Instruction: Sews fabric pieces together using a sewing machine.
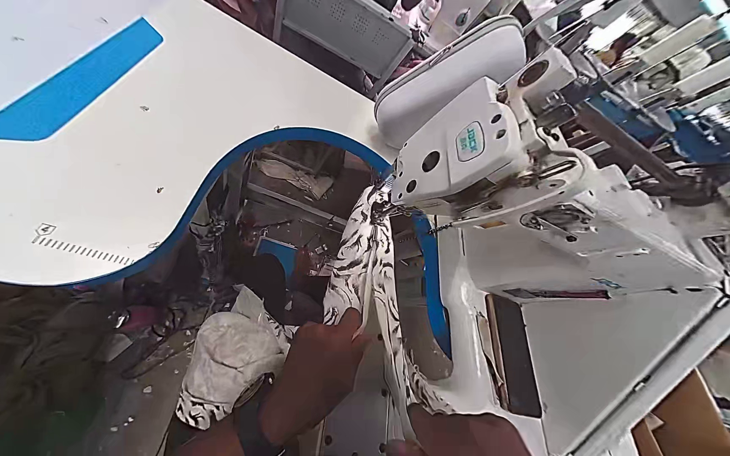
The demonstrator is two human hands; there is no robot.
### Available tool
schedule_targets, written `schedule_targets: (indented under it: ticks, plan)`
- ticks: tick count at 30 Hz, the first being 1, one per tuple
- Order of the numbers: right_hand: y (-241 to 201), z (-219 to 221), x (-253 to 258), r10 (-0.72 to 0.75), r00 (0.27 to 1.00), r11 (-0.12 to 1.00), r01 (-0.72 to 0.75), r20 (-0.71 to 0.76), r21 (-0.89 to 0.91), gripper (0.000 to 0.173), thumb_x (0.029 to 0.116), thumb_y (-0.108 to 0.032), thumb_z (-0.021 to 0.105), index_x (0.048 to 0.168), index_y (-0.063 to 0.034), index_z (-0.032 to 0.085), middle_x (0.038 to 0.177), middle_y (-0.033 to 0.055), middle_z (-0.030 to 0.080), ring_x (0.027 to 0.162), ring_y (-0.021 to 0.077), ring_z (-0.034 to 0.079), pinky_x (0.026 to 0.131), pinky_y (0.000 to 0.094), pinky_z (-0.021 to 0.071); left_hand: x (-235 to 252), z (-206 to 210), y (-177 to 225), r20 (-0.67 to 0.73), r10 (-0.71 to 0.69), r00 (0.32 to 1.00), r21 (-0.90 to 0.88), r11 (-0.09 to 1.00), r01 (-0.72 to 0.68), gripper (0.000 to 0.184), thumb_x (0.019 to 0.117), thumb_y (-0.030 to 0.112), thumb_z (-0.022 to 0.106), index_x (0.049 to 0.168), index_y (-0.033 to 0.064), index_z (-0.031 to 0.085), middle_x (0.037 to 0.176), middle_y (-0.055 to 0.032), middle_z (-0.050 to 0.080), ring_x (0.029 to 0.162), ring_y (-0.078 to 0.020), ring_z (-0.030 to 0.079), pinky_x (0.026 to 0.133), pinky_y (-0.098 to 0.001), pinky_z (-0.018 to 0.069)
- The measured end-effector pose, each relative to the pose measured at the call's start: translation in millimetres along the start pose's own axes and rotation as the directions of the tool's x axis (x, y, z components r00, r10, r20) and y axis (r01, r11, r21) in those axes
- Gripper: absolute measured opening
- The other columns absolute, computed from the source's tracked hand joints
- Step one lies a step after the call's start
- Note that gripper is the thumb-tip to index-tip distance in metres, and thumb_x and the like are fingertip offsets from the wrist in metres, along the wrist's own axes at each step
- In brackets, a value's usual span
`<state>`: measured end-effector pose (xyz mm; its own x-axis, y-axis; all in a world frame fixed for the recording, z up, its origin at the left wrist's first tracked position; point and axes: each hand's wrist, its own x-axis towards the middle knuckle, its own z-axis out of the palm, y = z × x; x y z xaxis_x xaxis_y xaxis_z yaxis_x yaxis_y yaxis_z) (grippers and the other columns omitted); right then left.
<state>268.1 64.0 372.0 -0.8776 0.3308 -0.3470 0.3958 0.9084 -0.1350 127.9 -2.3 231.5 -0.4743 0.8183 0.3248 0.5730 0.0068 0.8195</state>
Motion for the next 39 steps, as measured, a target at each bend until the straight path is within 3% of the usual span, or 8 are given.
schedule_targets:
  ticks: [4,7,13,25,29,34,37,39]
  plan:
    - [6,3,16,-0.022,0.999,0.999,0.021,0.045,0.027,0.027,0.0944,-0.021,0.065,0.078,0.0007,0.068,0.061,0.0176,0.062,0.057,0.0378,0.067,0.047,0.0528,0.0491,-11,-11,-4,0.013,0.072,0.997,-0.106,0.992,-0.071,0.029,0.0974,0.026,0.057,0.078,0.0062,0.064,0.051,-0.0042,0.052,0.043,-0.0185,0.054,0.040,-0.0348,0.0418]
    - [10,0,24,0.033,0.998,0.998,-0.030,0.054,-0.047,0.029,0.0964,-0.024,0.062,0.081,0.0005,0.069,0.059,0.0163,0.062,0.055,0.0374,0.067,0.048,0.0522,0.0504,1,5,-12,-0.127,0.200,0.971,-0.110,0.971,-0.214,0.029,0.1001,0.022,0.055,0.077,0.0081,0.066,0.069,-0.0056,0.062,0.066,-0.0190,0.062,0.059,-0.0305,0.0513]
    - [22,5,22,0.058,0.997,0.998,-0.057,0.042,-0.019,0.033,0.0964,-0.027,0.062,0.077,-0.0008,0.067,0.057,0.0147,0.060,0.054,0.0356,0.066,0.049,0.0507,0.0488,20,8,-2,-0.118,0.079,0.990,0.011,0.997,-0.079,0.023,0.0999,0.020,0.052,0.085,0.0052,0.061,0.050,-0.0014,0.049,0.041,-0.0155,0.052,0.039,-0.0299,0.0403]
    - [13,-4,61,-0.007,0.993,0.968,-0.024,-0.121,-0.251,0.017,0.0886,-0.019,0.063,0.077,-0.0070,0.067,0.048,0.0074,0.052,0.043,0.0287,0.060,0.040,0.0416,0.0428,22,11,-3,-0.133,0.091,0.987,-0.096,0.990,-0.104,0.016,0.0940,0.011,0.051,0.083,0.0058,0.062,0.056,-0.0038,0.053,0.046,-0.0179,0.055,0.040,-0.0330,0.0431]
    - [35,0,78,-0.018,0.996,0.997,0.011,-0.089,-0.081,0.019,0.0922,-0.018,0.059,0.081,-0.0041,0.066,0.054,0.0102,0.055,0.052,0.0334,0.064,0.047,0.0490,0.0478,31,17,-7,-0.149,-0.118,0.982,-0.260,0.963,0.077,0.020,0.0993,0.015,0.051,0.093,0.0017,0.064,0.057,-0.0040,0.055,0.046,-0.0152,0.055,0.044,-0.0319,0.0458]
    - [101,43,45,0.303,0.895,0.937,-0.342,0.326,0.070,0.032,0.0997,-0.020,0.063,0.110,0.0089,0.071,0.099,0.0324,0.070,0.099,0.0527,0.068,0.087,0.0690,0.0496,-26,-38,-84,0.189,-0.343,0.920,-0.324,0.863,0.388,0.025,0.0954,0.022,0.068,0.092,-0.0022,0.069,0.073,-0.0059,0.063,0.065,-0.0121,0.061,0.065,-0.0348,0.0522]
    - [100,48,11,-0.001,0.993,1.000,-0.001,-0.118,-0.017,0.026,0.0898,-0.016,0.065,0.072,0.0031,0.066,0.062,0.0177,0.062,0.061,0.0377,0.067,0.057,0.0539,0.0528,-13,-56,-59,0.071,-0.011,0.997,-0.175,0.984,0.023,0.034,0.1018,0.030,0.058,0.082,0.0035,0.066,0.068,-0.0028,0.061,0.065,-0.0085,0.058,0.071,-0.0281,0.0472]
    - [36,23,-9,-0.068,0.938,0.979,-0.003,-0.340,-0.204,0.017,0.0904,-0.011,0.063,0.085,0.0020,0.073,0.059,0.0123,0.064,0.056,0.0310,0.067,0.053,0.0446,0.0537,-15,-39,-4,-0.008,0.186,0.982,0.034,0.982,-0.186,0.029,0.1009,0.023,0.057,0.079,0.0073,0.068,0.062,-0.0035,0.062,0.058,-0.0160,0.059,0.066,-0.0345,0.0458]
